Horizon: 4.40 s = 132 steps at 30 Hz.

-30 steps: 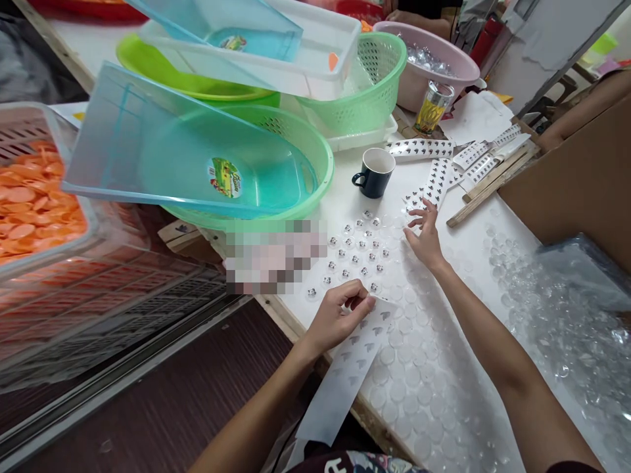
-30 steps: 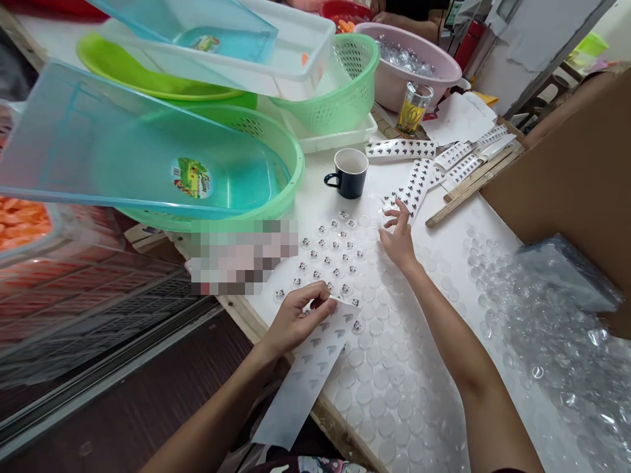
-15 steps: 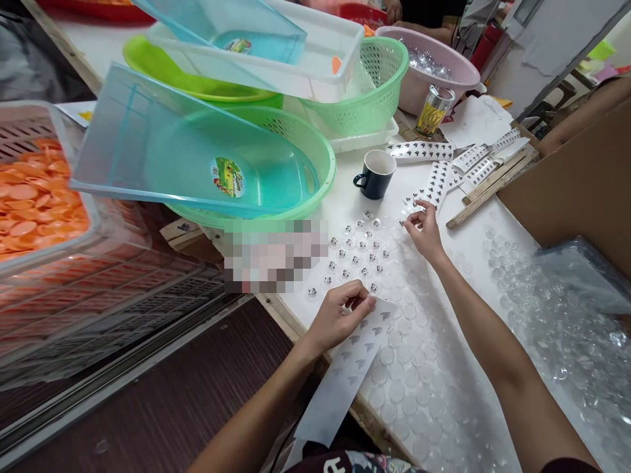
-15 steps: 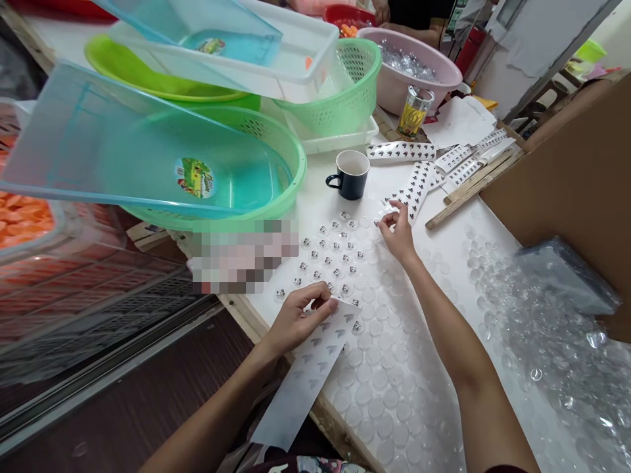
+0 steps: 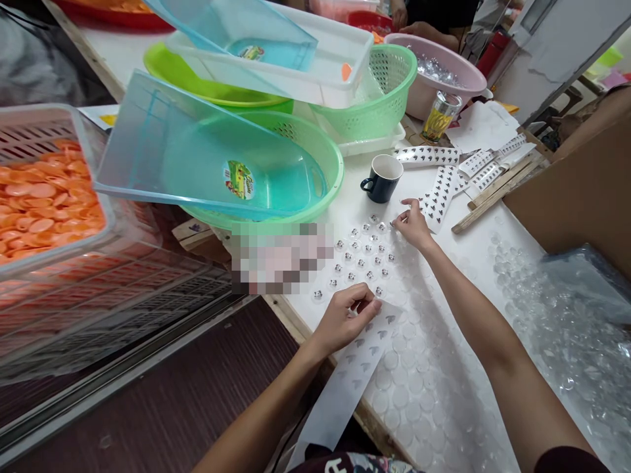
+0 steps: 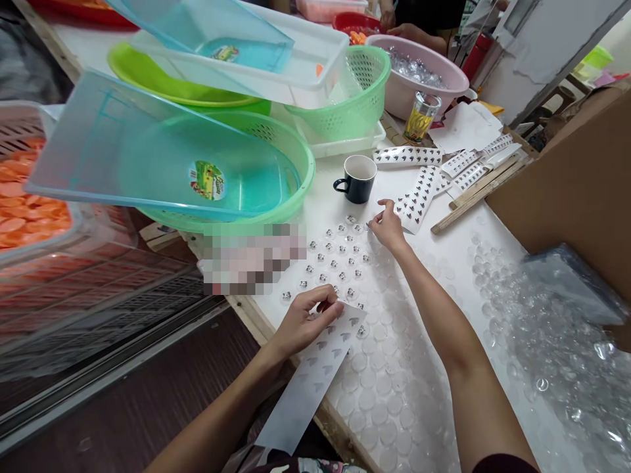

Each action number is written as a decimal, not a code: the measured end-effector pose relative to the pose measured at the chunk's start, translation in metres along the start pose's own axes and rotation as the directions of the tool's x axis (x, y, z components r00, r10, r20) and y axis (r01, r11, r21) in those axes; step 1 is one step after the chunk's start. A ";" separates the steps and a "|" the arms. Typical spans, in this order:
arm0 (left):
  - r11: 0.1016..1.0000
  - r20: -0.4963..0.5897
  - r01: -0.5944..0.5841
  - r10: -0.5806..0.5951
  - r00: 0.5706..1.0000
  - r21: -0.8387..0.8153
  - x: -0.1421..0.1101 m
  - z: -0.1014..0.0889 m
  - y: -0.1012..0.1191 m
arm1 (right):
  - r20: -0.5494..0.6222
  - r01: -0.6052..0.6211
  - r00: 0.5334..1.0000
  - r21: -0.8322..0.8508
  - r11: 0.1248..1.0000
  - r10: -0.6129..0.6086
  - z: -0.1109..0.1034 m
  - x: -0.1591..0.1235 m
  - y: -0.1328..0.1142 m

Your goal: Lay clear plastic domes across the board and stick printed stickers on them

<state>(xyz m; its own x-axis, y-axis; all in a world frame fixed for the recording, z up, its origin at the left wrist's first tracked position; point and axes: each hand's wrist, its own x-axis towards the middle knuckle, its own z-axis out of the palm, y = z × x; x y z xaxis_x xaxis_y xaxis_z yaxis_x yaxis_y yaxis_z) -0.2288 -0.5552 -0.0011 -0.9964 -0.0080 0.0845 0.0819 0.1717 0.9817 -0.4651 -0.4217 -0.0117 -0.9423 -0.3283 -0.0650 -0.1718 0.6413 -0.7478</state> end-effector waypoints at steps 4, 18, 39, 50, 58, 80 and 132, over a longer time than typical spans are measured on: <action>1.000 -0.001 0.009 -0.009 1.000 -0.001 0.000 0.000 -0.001 | -0.020 0.094 0.995 -0.221 0.971 -0.101 0.006 -0.002 -0.001; 0.999 -0.013 0.003 -0.004 1.000 -0.038 0.000 0.000 0.001 | -0.110 0.021 0.994 0.100 0.995 -0.010 -0.015 -0.023 -0.002; 0.986 -0.009 0.026 -0.027 1.000 -0.165 0.001 -0.002 -0.005 | 0.015 0.004 1.000 -0.482 0.876 0.003 0.013 -0.030 -0.020; 0.524 0.192 0.236 -0.139 0.972 -0.818 0.009 -0.004 -0.010 | -0.063 0.310 0.950 0.097 0.946 -0.305 -0.007 -0.109 -0.050; 0.495 0.184 0.272 -0.220 0.958 -0.825 0.002 0.005 -0.008 | 0.232 0.479 0.846 0.062 0.875 -0.480 0.001 -0.183 -0.078; 0.984 -0.212 0.153 -0.168 0.963 -0.086 -0.044 -0.002 0.011 | 0.100 0.232 0.965 0.106 0.967 -0.242 0.006 -0.214 -0.044; 0.990 -0.358 0.095 -0.128 0.925 -0.109 -0.050 0.005 -0.007 | -0.122 -0.054 0.992 -0.143 0.988 0.036 -0.017 -0.003 0.015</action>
<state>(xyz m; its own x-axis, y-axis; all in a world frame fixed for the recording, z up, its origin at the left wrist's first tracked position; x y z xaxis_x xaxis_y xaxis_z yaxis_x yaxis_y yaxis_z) -0.1799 -0.5515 -0.0131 -0.9239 -0.3823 0.0136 -0.0109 0.0618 0.9980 -0.4695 -0.3998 -0.0115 -0.9760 -0.2177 -0.0106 -0.1604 0.7505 -0.6411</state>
